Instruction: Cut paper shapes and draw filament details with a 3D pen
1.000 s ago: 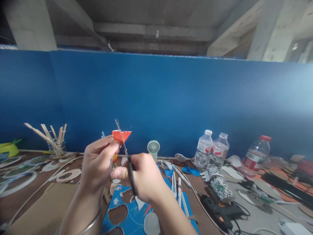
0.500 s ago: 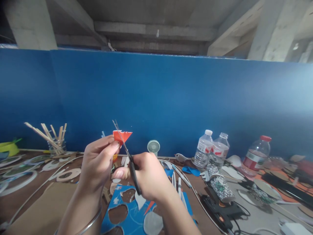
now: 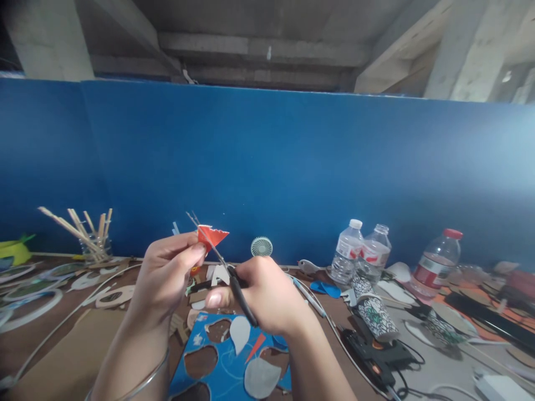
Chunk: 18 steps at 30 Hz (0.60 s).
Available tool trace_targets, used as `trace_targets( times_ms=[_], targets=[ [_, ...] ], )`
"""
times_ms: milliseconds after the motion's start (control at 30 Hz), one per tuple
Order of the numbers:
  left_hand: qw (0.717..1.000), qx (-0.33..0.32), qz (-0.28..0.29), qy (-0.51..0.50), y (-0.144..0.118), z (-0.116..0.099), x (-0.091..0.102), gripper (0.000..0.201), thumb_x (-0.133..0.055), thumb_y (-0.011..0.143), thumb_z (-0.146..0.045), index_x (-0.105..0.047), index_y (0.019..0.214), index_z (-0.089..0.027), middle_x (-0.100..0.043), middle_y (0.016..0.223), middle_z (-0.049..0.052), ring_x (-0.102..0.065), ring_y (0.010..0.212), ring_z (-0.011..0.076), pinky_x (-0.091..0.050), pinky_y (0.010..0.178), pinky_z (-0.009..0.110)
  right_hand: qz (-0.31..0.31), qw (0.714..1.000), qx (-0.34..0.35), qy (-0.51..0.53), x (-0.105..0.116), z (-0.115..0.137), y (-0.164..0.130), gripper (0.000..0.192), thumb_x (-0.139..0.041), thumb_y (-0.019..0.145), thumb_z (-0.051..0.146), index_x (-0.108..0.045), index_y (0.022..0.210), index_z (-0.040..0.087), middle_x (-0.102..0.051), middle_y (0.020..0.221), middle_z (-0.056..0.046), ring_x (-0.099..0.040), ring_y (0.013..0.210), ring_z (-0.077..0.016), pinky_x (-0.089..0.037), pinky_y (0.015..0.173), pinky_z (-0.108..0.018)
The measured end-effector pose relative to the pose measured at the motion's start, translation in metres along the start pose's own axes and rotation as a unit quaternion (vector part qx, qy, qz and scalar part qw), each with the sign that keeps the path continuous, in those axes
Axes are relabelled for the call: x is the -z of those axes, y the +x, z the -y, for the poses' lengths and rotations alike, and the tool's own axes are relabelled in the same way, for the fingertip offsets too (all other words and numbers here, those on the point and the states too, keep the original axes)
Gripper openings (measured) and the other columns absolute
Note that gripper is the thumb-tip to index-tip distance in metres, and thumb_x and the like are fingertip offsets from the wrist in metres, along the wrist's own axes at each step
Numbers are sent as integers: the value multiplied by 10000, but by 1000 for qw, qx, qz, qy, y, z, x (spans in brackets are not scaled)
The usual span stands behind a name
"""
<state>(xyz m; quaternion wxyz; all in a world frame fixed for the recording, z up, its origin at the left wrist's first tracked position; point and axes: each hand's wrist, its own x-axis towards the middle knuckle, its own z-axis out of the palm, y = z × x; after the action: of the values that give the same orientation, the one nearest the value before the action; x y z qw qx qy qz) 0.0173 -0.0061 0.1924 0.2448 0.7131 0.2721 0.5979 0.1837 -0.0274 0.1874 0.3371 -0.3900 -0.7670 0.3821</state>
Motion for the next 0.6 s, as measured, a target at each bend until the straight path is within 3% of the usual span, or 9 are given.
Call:
trace_targets(
  times_ms=[167, 433, 600],
  targets=[
    [999, 12, 25, -20, 1, 0, 2, 275, -456, 778, -137, -436, 505, -166, -361, 498, -47, -294, 471, 67, -219, 436, 232, 6, 1000, 8, -12, 3, 1, -1, 482, -612, 672, 585, -402, 564, 164, -265, 572, 45, -214, 543, -84, -163, 444, -216],
    [999, 35, -6, -30, 0, -5, -2, 282, -471, 731, -148, -392, 461, -166, -324, 476, -44, -280, 462, 69, -212, 430, 237, 10, 1000, -4, -3, 0, 0, 0, 482, -590, 676, 607, -449, 591, 154, -300, 580, 34, -243, 549, -89, -199, 454, -219],
    [999, 36, 29, -24, 0, -3, 1, 268, -462, 764, -142, -440, 498, -164, -356, 492, -46, -300, 465, 62, -219, 431, 226, 12, 999, 9, -28, 4, 1, -2, 467, -589, 699, 573, -408, 568, 163, -275, 571, 44, -224, 537, -82, -174, 442, -220]
  ],
)
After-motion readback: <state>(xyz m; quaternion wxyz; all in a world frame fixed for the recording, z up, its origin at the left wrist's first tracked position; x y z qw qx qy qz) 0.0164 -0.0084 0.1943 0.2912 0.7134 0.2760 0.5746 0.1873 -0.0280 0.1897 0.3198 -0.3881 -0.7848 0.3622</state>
